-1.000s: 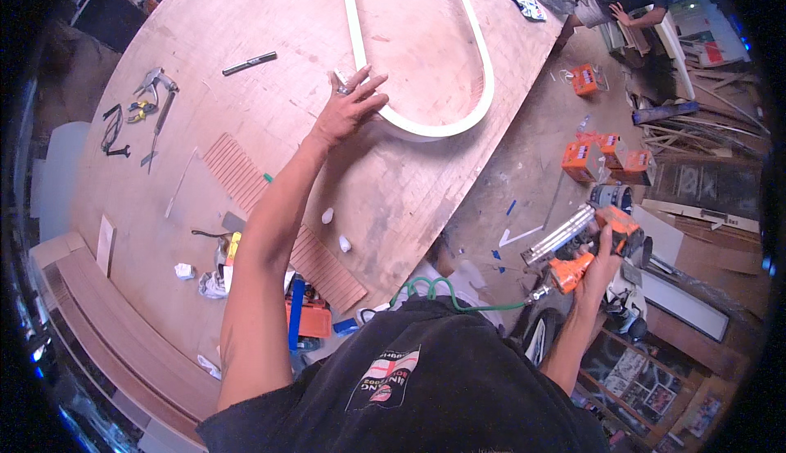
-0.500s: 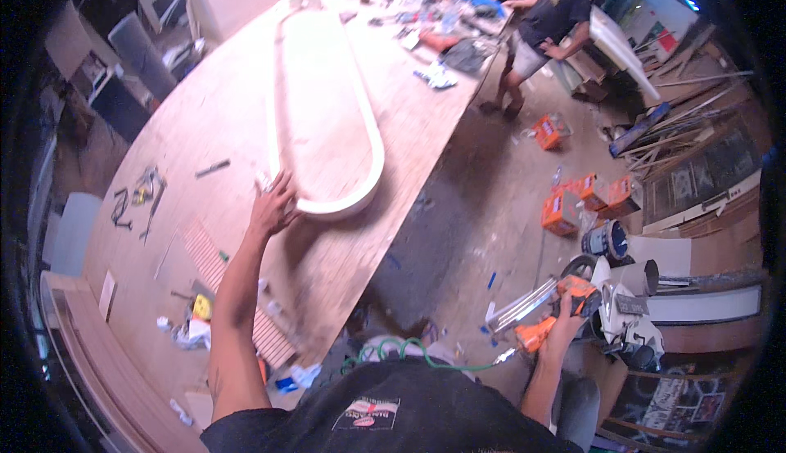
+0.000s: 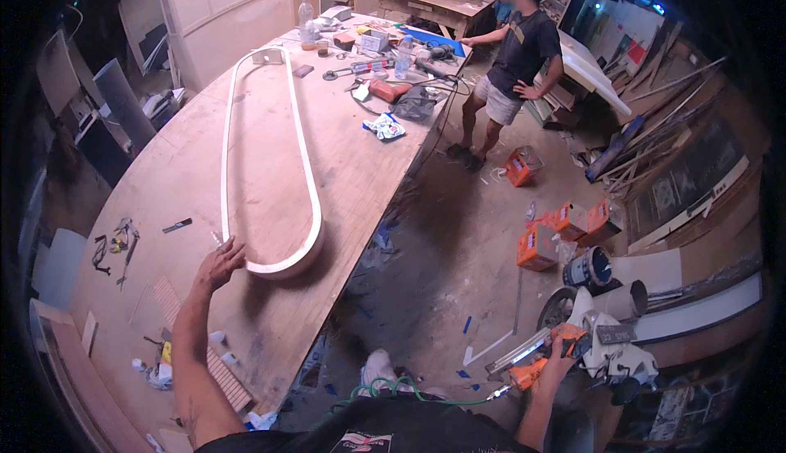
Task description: The person uses a pneumatic nail gun to attach a white curved trim piece to a wooden board. They repeatedly position the trim and fire the nail gun along its length. Later, they apply glue to a slatted wooden piece and press it onto the board.
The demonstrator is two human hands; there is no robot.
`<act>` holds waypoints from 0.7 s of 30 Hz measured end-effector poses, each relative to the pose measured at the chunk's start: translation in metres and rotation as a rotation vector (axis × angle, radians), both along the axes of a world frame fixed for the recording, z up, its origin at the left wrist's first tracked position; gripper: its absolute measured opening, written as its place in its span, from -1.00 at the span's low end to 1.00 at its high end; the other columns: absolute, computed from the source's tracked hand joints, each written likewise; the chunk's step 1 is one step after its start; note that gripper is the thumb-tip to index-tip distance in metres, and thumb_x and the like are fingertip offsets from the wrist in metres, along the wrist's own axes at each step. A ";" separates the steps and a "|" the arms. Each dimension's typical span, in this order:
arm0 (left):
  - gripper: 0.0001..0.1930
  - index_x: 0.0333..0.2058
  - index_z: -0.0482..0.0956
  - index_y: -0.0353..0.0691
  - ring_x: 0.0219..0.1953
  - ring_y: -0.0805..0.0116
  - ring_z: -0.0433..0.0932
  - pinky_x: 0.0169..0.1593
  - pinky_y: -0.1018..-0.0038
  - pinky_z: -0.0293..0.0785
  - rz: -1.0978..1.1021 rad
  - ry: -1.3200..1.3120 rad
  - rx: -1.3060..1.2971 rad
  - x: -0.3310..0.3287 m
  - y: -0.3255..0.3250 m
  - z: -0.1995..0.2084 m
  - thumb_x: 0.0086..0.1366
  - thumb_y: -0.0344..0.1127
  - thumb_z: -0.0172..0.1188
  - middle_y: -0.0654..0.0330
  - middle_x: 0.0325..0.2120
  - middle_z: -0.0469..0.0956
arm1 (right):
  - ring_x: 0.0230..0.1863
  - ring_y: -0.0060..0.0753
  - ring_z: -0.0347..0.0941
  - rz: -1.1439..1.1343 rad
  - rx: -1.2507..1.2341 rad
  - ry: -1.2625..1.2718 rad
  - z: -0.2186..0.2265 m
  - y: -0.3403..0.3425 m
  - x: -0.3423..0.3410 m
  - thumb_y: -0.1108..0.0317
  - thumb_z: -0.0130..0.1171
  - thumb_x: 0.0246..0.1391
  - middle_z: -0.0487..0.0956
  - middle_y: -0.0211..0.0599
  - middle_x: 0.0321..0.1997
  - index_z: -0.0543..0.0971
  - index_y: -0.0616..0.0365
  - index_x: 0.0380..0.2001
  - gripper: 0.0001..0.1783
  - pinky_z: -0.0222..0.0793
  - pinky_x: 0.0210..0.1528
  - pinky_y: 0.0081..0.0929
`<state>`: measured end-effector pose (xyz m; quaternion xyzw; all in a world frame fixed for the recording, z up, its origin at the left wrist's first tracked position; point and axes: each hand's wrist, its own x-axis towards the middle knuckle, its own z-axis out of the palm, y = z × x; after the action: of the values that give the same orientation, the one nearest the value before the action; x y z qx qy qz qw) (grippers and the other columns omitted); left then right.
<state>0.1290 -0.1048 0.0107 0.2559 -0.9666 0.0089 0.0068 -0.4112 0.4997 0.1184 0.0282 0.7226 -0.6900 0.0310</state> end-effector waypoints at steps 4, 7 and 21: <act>-0.59 0.12 0.57 -0.11 0.43 -0.01 0.32 0.18 0.22 0.62 -0.093 -0.011 -0.080 -0.002 -0.007 -0.002 0.28 -0.41 0.20 0.21 0.30 0.49 | -0.15 -0.50 0.50 -0.045 0.017 0.004 -0.002 -0.020 -0.017 0.27 0.22 0.36 0.57 -0.36 0.02 0.29 0.00 0.30 -0.47 0.43 -0.36 -0.52; -0.59 0.13 0.56 -0.09 0.42 0.04 0.34 0.15 0.25 0.63 -0.102 -0.012 -0.067 0.011 -0.005 -0.001 0.30 -0.41 0.19 0.24 0.30 0.49 | -0.24 -0.55 0.50 -0.030 -0.013 0.086 -0.011 -0.045 -0.030 0.25 0.23 0.36 0.57 -0.38 -0.03 0.25 -0.07 0.31 -0.44 0.43 -0.55 -0.58; -0.66 0.05 0.60 -0.17 0.22 0.11 0.57 0.13 0.27 0.65 -0.055 0.188 -0.069 -0.006 -0.001 0.070 0.30 -0.49 0.16 0.13 0.16 0.60 | -0.40 -0.56 0.47 0.190 -0.046 -0.067 0.010 -0.198 -0.031 0.21 0.25 0.35 0.54 -0.39 -0.13 0.33 -0.02 0.19 -0.55 0.42 -0.54 -0.57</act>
<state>0.1228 -0.1055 0.0807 0.2286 -0.9675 0.0177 0.1066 -0.4423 0.3017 0.1283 -0.0178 0.7044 -0.6992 0.1210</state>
